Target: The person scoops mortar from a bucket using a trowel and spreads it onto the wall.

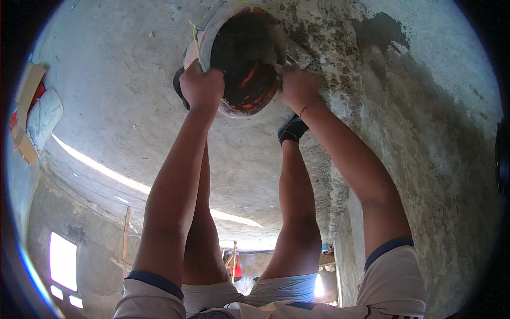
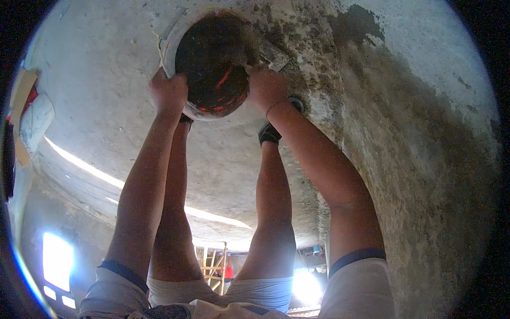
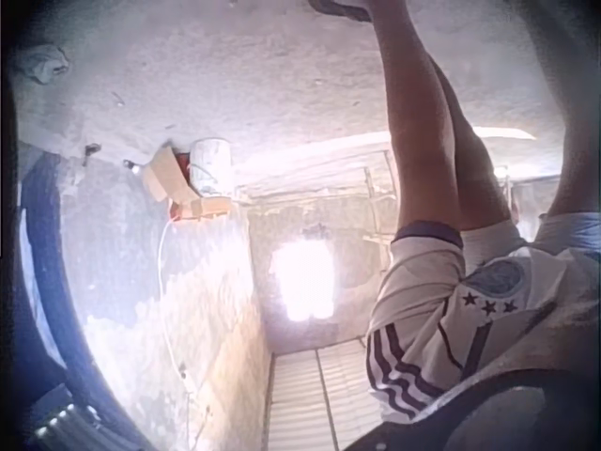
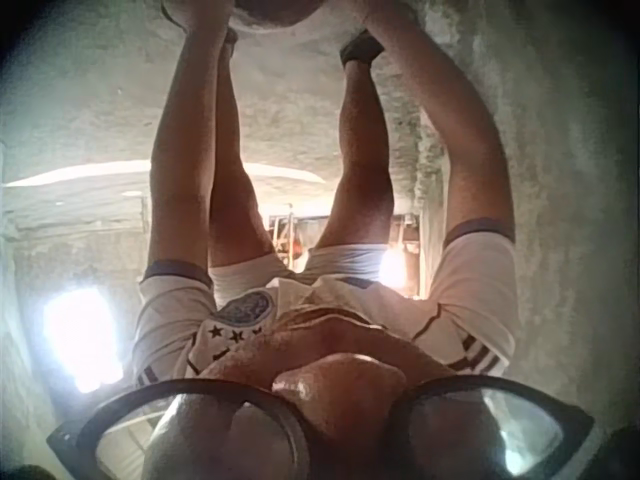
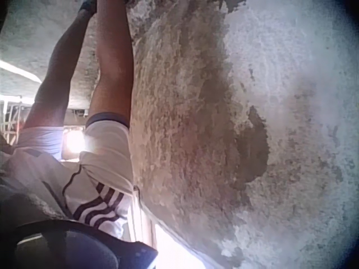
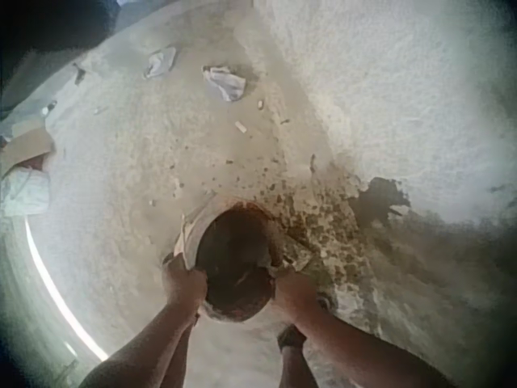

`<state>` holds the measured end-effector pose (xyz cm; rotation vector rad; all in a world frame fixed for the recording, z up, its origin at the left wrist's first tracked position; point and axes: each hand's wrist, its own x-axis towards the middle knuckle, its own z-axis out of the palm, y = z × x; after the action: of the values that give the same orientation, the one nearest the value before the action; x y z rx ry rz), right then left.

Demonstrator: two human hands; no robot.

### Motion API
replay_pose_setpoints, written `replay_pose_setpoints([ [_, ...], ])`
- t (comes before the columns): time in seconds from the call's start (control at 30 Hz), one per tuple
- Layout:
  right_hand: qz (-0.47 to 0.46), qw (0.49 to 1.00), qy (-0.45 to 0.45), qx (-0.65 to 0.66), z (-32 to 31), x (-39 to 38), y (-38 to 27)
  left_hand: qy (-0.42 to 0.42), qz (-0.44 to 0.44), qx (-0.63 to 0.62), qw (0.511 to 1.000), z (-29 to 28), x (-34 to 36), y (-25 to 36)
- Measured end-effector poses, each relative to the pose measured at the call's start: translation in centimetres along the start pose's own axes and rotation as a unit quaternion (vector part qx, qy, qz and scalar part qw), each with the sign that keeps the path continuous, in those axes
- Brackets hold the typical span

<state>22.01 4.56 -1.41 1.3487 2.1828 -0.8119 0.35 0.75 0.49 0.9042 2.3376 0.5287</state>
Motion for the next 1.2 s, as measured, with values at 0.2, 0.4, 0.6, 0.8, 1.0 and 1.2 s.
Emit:
replay_pose_setpoints([
  [0.2,-0.005,0.999,0.047,0.004,1.0,0.6,2.1,-0.029,-0.018,0.009,0.999,-0.2,0.0,1.1],
  [0.4,-0.033,0.992,0.118,0.014,1.0,0.8,2.2,-0.037,-0.019,0.040,0.998,-0.4,0.7,1.0],
  [0.6,-0.065,0.963,0.256,0.045,2.4,-2.7,5.0,-0.040,-0.029,0.045,0.998,-0.1,1.0,1.4],
  [0.8,0.063,0.925,0.296,0.229,2.2,-9.0,5.7,-0.028,0.024,0.050,0.998,0.5,1.2,-0.8],
  [1.0,0.141,0.901,0.321,0.254,0.4,-13.9,9.0,-0.080,-0.045,0.011,0.996,0.2,0.5,1.4],
  [1.2,0.246,0.879,0.294,0.284,-1.5,-15.0,12.4,-0.038,0.011,0.026,0.999,0.7,0.6,1.1],
])
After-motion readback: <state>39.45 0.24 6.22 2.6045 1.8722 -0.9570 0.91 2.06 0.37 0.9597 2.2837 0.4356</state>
